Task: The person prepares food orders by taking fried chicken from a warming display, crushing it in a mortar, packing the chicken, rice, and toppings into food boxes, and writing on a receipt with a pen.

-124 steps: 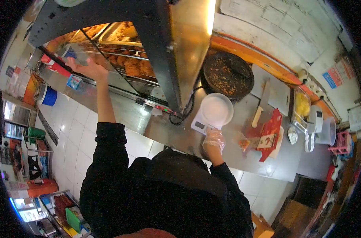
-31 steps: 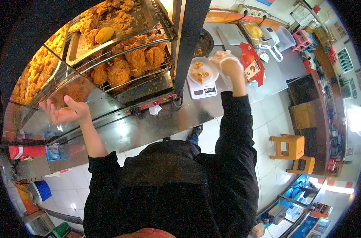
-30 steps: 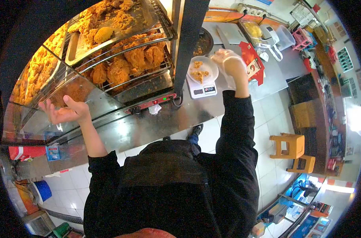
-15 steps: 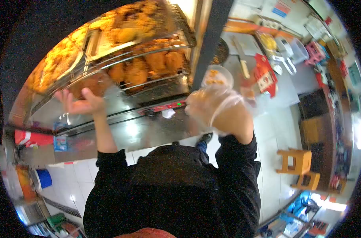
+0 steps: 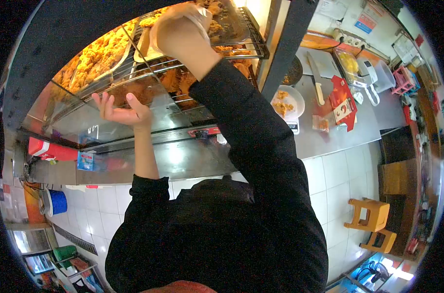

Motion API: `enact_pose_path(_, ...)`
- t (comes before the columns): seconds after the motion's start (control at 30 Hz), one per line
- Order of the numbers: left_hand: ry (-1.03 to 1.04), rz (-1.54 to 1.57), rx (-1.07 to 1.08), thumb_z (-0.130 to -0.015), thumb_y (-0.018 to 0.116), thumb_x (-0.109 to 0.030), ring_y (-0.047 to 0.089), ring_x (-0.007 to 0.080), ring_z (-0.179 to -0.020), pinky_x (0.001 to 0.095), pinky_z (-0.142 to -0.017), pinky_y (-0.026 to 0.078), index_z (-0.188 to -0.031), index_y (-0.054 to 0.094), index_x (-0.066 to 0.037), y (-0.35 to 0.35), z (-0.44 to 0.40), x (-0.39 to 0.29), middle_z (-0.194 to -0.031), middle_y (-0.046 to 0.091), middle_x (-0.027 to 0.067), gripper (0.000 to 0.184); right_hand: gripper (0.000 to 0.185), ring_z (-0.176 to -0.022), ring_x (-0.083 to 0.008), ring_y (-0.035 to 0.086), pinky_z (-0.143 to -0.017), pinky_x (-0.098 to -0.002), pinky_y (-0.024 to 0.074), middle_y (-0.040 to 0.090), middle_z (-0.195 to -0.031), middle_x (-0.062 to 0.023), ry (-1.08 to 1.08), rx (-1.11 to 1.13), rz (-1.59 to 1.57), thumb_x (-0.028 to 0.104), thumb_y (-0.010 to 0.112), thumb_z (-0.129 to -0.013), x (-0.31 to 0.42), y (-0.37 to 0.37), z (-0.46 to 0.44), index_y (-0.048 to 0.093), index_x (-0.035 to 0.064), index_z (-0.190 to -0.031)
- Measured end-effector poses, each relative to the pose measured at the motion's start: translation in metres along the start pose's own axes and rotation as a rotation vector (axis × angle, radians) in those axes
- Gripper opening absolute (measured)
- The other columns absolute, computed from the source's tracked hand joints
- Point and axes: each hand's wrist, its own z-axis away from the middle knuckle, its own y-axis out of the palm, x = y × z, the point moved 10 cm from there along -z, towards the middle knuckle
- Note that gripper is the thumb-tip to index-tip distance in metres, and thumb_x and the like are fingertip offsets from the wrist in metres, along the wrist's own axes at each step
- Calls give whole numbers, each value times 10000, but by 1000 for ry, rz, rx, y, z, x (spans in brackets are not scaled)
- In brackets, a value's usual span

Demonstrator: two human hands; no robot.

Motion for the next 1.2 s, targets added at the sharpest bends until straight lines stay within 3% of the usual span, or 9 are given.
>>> enact_pose_path(0.1,-11,-3,1,-830,563,-163,277,411,-1295,545,-1084,221,-1083,375,-21,1,-1,2,-1169,383,148,345,238,-813,-217,642,-689,-386,499,684,-839,-54,-243,-991,-71,351,583,-784,-3,15,-7,698,150,-837)
enact_pose_path(0.27,0,-45,13,-837,561,-170,286,409,-1293,547,-1081,225,-1082,374,-11,1,-3,-7,-1176,388,158,346,266,-810,-215,636,-671,-385,498,670,-963,-71,16,-125,-155,286,580,-817,0,-25,50,636,126,-1021)
enact_pose_path(0.4,-5,-39,-9,-849,552,-167,286,410,-1293,552,-1077,229,-1089,366,-6,3,-3,-4,-1174,387,153,343,317,-718,-284,627,-681,-391,509,650,-813,-140,-101,-758,-671,241,622,-772,-36,-68,170,638,57,-1029)
enact_pose_path(0.5,29,-44,-47,-858,544,-168,279,409,-1292,548,-1079,221,-1096,357,-3,1,0,-7,-1171,379,148,344,379,-720,-261,607,-692,-353,491,661,-905,-145,-87,-426,-912,211,700,-694,-89,-9,253,657,52,-1036)
enact_pose_path(0.57,27,-2,-64,-858,544,-177,271,402,-1292,542,-1085,209,-1104,348,-7,3,-1,-6,-1169,372,140,358,345,-805,-215,631,-755,-335,493,672,-900,-104,334,-173,-1249,225,691,-714,-146,76,293,665,41,-1005)
enact_pose_path(0.7,3,-29,-30,-856,541,-188,268,389,-1293,538,-1087,203,-1113,345,-21,6,0,-13,-1176,367,131,363,346,-926,-290,628,-806,-354,471,660,-1004,-153,824,147,-377,318,584,-819,-250,175,310,632,107,-1090)
enact_pose_path(0.83,25,-75,0,-854,535,-194,273,380,-1294,534,-1084,210,-1122,347,-33,12,-1,-23,-1182,365,123,365,403,-926,-334,615,-810,-381,473,658,-1001,-148,785,31,-341,304,617,-801,-284,215,272,590,178,-1184)
enact_pose_path(0.9,14,-63,13,-852,535,-195,273,379,-1294,532,-1084,211,-1121,350,-36,12,-1,-21,-1184,365,122,363,498,-894,-301,632,-814,-382,477,673,-955,-121,1028,128,-249,286,648,-777,-300,228,282,541,181,-1252)
enact_pose_path(1.2,-2,-76,34,-848,538,-191,270,394,-1291,536,-1079,208,-1109,359,-36,14,1,-21,-1188,356,134,352,491,-881,-229,645,-828,-356,479,689,-902,-78,1078,16,-371,310,681,-742,-309,260,352,592,150,-1197)
